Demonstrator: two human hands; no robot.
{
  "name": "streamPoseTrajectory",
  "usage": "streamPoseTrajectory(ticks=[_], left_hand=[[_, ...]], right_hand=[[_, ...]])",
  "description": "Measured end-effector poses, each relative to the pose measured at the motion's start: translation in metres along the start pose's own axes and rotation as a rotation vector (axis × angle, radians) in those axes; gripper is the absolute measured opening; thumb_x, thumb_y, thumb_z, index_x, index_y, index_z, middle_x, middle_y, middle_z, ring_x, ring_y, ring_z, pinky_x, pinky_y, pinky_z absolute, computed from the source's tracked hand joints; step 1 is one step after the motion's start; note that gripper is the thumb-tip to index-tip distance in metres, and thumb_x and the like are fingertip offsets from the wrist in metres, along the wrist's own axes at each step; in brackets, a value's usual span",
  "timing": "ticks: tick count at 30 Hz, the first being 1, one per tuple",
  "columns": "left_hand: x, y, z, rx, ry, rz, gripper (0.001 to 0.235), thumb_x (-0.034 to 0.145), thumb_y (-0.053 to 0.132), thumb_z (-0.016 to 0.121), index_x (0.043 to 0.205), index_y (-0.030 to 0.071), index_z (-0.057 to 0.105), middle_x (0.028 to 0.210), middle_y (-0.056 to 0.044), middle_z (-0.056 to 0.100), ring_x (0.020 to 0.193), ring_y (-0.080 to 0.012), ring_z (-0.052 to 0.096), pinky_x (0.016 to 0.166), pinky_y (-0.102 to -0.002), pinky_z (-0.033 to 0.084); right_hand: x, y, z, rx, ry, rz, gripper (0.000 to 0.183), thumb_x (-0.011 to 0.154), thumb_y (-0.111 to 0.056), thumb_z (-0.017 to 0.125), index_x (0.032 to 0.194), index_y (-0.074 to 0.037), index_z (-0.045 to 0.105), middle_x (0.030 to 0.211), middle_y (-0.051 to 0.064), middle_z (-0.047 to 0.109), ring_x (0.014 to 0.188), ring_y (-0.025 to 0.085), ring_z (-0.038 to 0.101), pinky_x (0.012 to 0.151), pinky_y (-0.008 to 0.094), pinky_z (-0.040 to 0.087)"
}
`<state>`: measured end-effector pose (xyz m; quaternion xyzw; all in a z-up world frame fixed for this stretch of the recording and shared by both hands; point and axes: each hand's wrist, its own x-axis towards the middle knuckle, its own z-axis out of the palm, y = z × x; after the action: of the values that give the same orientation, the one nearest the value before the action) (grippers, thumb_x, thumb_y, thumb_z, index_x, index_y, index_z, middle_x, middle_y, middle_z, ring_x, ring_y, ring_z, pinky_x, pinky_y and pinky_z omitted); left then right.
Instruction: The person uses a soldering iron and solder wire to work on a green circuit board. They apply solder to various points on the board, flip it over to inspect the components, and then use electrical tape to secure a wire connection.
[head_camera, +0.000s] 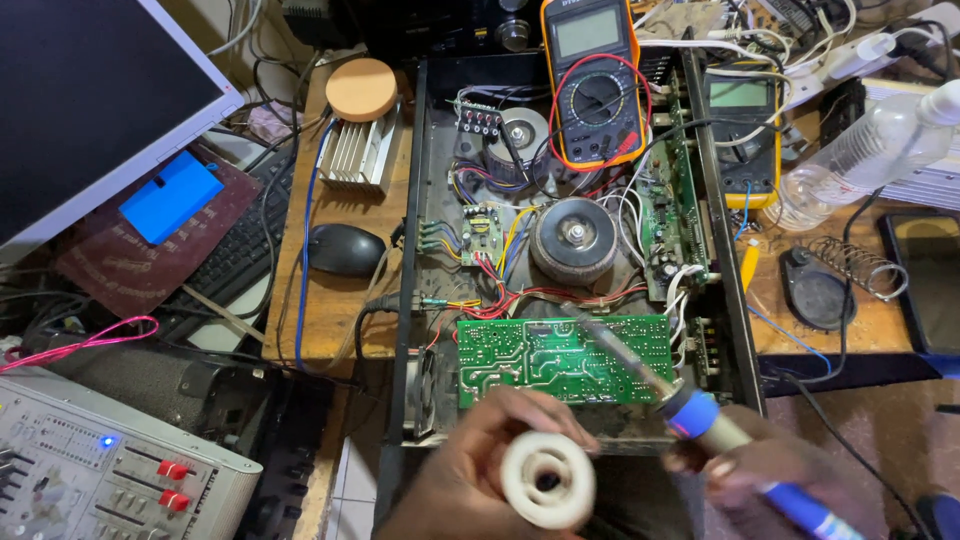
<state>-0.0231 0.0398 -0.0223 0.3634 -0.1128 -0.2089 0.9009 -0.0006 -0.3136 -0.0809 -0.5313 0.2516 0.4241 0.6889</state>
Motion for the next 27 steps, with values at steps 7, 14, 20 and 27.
streamPoseTrajectory(ticks=[7, 14, 20, 27], left_hand=[[-0.003, 0.034, -0.026, 0.554, 0.323, 0.080, 0.057, 0.081, 0.013, 0.093, 0.131, 0.009, 0.065, 0.124, -0.009, 0.070, 0.107, -0.0157, 0.066, 0.092, -0.027, 0.050], [0.024, 0.031, -0.019, 1.198, 0.352, 0.213, 0.035, 0.086, 0.009, 0.083, 0.119, 0.014, 0.073, 0.115, -0.002, 0.077, 0.111, -0.0182, 0.072, 0.101, -0.030, 0.052], [0.034, 0.022, -0.020, 1.183, 0.315, 0.174, 0.047, 0.072, -0.001, 0.063, 0.116, 0.015, 0.055, 0.125, -0.007, 0.065, 0.115, -0.0237, 0.065, 0.102, -0.032, 0.046], [0.037, 0.019, -0.024, 1.235, 0.327, 0.307, 0.035, 0.083, 0.001, 0.077, 0.112, 0.012, 0.062, 0.114, -0.002, 0.072, 0.109, -0.0231, 0.068, 0.102, -0.037, 0.051]], right_hand=[[-0.024, 0.002, 0.015, -0.340, -0.004, -1.248, 0.036, 0.109, -0.024, 0.060, 0.140, -0.006, 0.063, 0.079, 0.009, 0.084, 0.073, 0.018, 0.087, 0.074, 0.032, 0.074], [-0.040, 0.006, 0.066, -0.199, 0.517, -0.997, 0.036, 0.102, -0.016, 0.059, 0.122, 0.011, 0.071, 0.078, 0.027, 0.074, 0.067, 0.034, 0.076, 0.075, 0.045, 0.069], [-0.031, -0.003, 0.073, -0.312, 0.637, -0.948, 0.043, 0.102, -0.016, 0.054, 0.125, 0.017, 0.070, 0.111, 0.028, 0.076, 0.081, 0.036, 0.073, 0.078, 0.034, 0.055], [-0.027, -0.019, 0.083, -0.330, 0.668, -0.895, 0.035, 0.103, -0.010, 0.059, 0.128, 0.014, 0.068, 0.104, 0.027, 0.074, 0.083, 0.034, 0.074, 0.084, 0.037, 0.062]])
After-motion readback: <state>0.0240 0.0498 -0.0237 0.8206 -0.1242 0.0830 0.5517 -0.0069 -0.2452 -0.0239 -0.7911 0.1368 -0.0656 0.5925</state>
